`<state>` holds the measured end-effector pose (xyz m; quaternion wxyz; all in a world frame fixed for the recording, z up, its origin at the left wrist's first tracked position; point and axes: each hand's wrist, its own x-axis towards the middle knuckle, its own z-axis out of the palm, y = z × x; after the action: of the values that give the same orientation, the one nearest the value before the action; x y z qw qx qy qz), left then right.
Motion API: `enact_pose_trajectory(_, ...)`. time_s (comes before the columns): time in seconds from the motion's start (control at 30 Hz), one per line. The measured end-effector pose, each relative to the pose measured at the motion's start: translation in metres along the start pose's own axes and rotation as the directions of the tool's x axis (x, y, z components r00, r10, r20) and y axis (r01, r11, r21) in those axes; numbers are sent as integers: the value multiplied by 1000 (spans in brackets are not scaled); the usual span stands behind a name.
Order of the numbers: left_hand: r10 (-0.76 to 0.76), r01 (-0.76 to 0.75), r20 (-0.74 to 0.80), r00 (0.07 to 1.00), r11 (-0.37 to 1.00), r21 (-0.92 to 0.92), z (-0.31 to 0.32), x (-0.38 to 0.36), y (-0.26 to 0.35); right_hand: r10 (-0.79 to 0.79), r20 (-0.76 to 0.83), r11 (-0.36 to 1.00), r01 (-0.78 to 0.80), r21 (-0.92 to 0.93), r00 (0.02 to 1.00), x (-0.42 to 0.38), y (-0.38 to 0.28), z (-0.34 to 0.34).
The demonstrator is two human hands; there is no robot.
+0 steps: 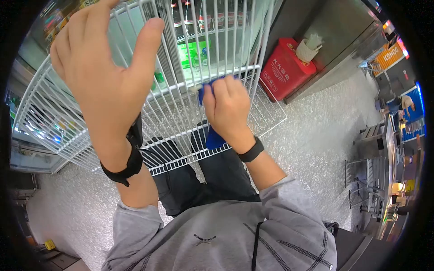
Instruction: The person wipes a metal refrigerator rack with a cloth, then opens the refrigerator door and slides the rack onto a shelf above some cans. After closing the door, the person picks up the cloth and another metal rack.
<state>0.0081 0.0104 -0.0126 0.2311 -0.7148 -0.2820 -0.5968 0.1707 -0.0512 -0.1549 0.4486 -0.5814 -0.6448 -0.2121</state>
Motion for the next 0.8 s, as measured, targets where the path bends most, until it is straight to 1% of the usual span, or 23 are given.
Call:
enact_pose_trajectory(0.13,47,-51,-69,997,997,-63,10,1,-9,83,224,996,-90,23,971,-92,5,9)
enact_pose_trajectory(0.17,46,-50,-70,996,997,-57,11,2,-9,93,260,993,-107,40,961,-104,7,6)
enact_pose_trajectory(0.23,46,-46,-20,999,999,7,11,0,-12,120,328,986,-152,72,937,-121,9,0)
enact_pose_trajectory(0.27,72,-71,-14,997,994,78,8,1,-11,111,293,983,-148,105,950,-117,9,0)
enact_pose_trajectory(0.33,102,-99,-23,995,991,88,8,2,-13,96,222,977,-135,167,970,-88,12,-5)
enact_pose_trajectory(0.37,102,-101,-43,994,994,32,11,2,-16,89,123,981,-109,160,988,-63,11,-10)
enact_pose_trajectory(0.4,100,-99,-32,994,994,36,9,2,-14,82,23,985,-84,151,996,-35,9,-16)
enact_pose_trajectory(0.43,97,-97,-20,995,995,40,7,2,-13,125,-50,978,-114,175,991,-7,9,-23)
enact_pose_trajectory(0.47,92,-93,19,996,990,106,2,4,-8,168,-123,969,-141,201,978,15,9,-29)
enact_pose_trajectory(0.53,93,-95,25,995,989,115,4,5,-5,155,-159,972,-123,198,975,41,14,-31)
enact_pose_trajectory(0.57,98,-98,-10,995,993,59,8,5,-6,148,-175,974,-113,196,973,45,16,-31)
enact_pose_trajectory(0.63,61,-61,-1,998,995,84,11,6,3,62,-154,998,-57,41,986,21,26,-19)
enact_pose_trajectory(0.67,18,-24,39,999,986,166,4,11,22,19,-138,999,-24,-35,990,1,31,-11)
enact_pose_trajectory(0.7,19,-25,40,999,987,162,5,10,20,98,-64,995,-100,-22,993,-24,36,-6)
enact_pose_trajectory(0.73,20,-27,41,999,987,157,6,9,18,145,6,989,-145,22,989,-50,39,-1)
enact_pose_trajectory(0.77,67,-67,-1,998,995,67,16,2,-5,211,100,977,-211,-6,972,-76,39,-2)
enact_pose_trajectory(0.8,92,-91,-30,995,996,22,19,0,-11,233,164,972,-236,0,959,-92,36,-7)
